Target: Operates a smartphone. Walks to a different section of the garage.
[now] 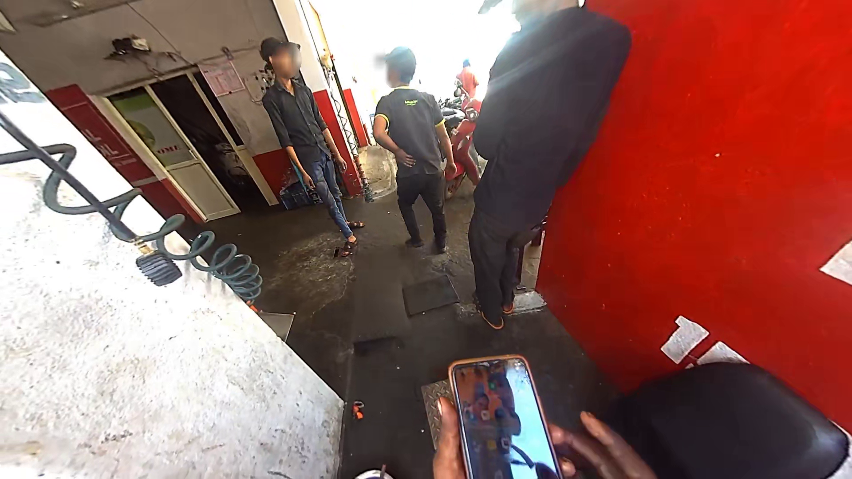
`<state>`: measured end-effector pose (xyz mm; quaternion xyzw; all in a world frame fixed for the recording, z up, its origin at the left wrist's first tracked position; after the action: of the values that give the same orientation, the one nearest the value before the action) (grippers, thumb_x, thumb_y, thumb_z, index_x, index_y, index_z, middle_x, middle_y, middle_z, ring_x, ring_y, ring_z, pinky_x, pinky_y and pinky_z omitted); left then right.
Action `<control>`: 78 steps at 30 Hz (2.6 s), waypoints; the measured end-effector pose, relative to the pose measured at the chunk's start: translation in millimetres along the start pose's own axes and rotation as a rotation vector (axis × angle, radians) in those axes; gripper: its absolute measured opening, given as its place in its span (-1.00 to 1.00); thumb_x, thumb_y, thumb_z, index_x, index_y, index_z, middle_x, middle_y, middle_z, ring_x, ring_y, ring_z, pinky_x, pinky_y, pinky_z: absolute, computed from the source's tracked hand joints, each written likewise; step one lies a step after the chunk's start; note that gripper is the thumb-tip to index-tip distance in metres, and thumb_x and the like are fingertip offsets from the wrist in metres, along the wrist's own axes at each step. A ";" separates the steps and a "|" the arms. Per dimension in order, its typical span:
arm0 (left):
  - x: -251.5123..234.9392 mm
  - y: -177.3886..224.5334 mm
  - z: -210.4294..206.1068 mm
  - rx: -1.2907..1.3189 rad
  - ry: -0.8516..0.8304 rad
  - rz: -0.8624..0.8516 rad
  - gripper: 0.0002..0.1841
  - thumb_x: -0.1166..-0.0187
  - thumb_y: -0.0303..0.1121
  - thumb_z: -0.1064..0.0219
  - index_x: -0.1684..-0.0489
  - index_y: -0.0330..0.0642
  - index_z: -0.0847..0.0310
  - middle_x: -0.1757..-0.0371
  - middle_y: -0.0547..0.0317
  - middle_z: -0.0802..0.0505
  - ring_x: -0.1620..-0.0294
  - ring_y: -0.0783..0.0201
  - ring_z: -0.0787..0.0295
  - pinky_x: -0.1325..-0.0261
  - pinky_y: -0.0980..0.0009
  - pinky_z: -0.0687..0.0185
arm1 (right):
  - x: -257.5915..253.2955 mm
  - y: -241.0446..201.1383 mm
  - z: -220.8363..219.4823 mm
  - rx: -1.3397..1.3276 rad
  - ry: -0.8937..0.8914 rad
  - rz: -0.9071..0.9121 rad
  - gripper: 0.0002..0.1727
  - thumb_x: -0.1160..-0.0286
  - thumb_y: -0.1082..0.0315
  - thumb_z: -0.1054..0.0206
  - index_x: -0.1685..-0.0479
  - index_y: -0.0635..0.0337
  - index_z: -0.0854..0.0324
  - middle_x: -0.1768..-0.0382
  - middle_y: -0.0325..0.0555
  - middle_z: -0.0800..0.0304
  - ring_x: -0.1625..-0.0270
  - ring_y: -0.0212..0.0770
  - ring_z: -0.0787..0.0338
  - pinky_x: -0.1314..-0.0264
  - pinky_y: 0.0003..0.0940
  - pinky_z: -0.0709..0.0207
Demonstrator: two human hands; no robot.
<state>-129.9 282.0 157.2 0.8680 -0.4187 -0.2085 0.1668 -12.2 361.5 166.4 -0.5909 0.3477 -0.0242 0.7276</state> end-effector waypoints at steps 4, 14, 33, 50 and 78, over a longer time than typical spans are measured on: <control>2.1 -8.9 9.3 0.069 0.032 0.067 -0.31 -0.40 0.35 -0.32 -0.25 -0.03 -0.77 -0.18 -0.03 -0.88 -0.25 0.07 -0.83 -0.34 0.04 -0.70 | 2.3 -0.8 7.3 -0.045 0.015 0.010 -0.20 -0.65 0.33 -0.33 -0.79 0.34 0.03 -0.42 0.05 -0.68 -0.46 -0.18 -0.66 -0.55 -0.10 -0.50; 8.4 -11.9 8.7 0.052 0.083 0.095 -0.30 -0.38 0.36 -0.34 -0.25 -0.04 -0.76 -0.18 -0.13 -0.86 -0.25 -0.05 -0.82 -0.30 -0.05 -0.70 | 2.0 -13.7 6.7 0.016 0.102 0.038 -0.18 -0.56 0.28 -0.43 -0.76 0.27 -0.07 -0.55 0.02 -0.58 -0.59 -0.24 -0.56 -0.64 -0.20 -0.45; 19.0 -35.5 -19.3 0.229 -0.147 0.314 -0.04 -0.31 0.52 -0.23 -0.46 -0.18 -0.58 -0.32 -0.28 -0.76 -0.30 -0.19 -0.75 -0.38 -0.07 -0.61 | 4.0 -32.5 0.1 0.150 0.090 0.055 0.10 -0.34 0.29 -0.50 -0.89 -0.06 0.18 -0.74 0.10 -0.23 -0.70 -0.15 -0.41 -0.71 -0.20 -0.37; 18.1 -42.7 -24.4 0.270 -0.204 0.319 -0.07 -0.35 0.49 -0.21 -0.48 -0.15 -0.60 -0.38 -0.23 -0.75 -0.37 -0.14 -0.73 -0.47 -0.07 -0.55 | 2.7 -37.8 41.1 0.091 0.243 0.097 -0.21 -0.51 0.07 -0.46 -0.75 -0.36 -0.17 -0.57 -0.44 -0.57 -0.56 -0.30 -0.59 -0.55 -0.30 -0.52; 20.0 -19.6 1.7 -0.050 0.094 0.049 -0.44 -0.61 0.23 -0.14 -0.26 0.05 -0.78 -0.17 0.24 -0.91 -0.29 0.40 -0.80 -0.47 0.36 -0.60 | -10.8 6.1 -9.7 -0.381 0.152 -0.308 -0.53 -0.58 0.51 -0.22 -0.44 0.38 -0.22 -0.16 -0.42 -0.73 -0.09 -0.61 -0.71 -0.19 -0.57 -0.62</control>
<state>-106.7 277.5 142.2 0.8618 -0.4262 -0.1740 0.2132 -27.8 360.0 165.6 -0.7597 0.3055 -0.1130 0.5628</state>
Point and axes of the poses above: each hand's wrist, its own x-axis away from the middle knuckle, its own z-axis out of the back of the hand, y = z × x, the point moved 9 cm from there along -x, towards the middle knuckle
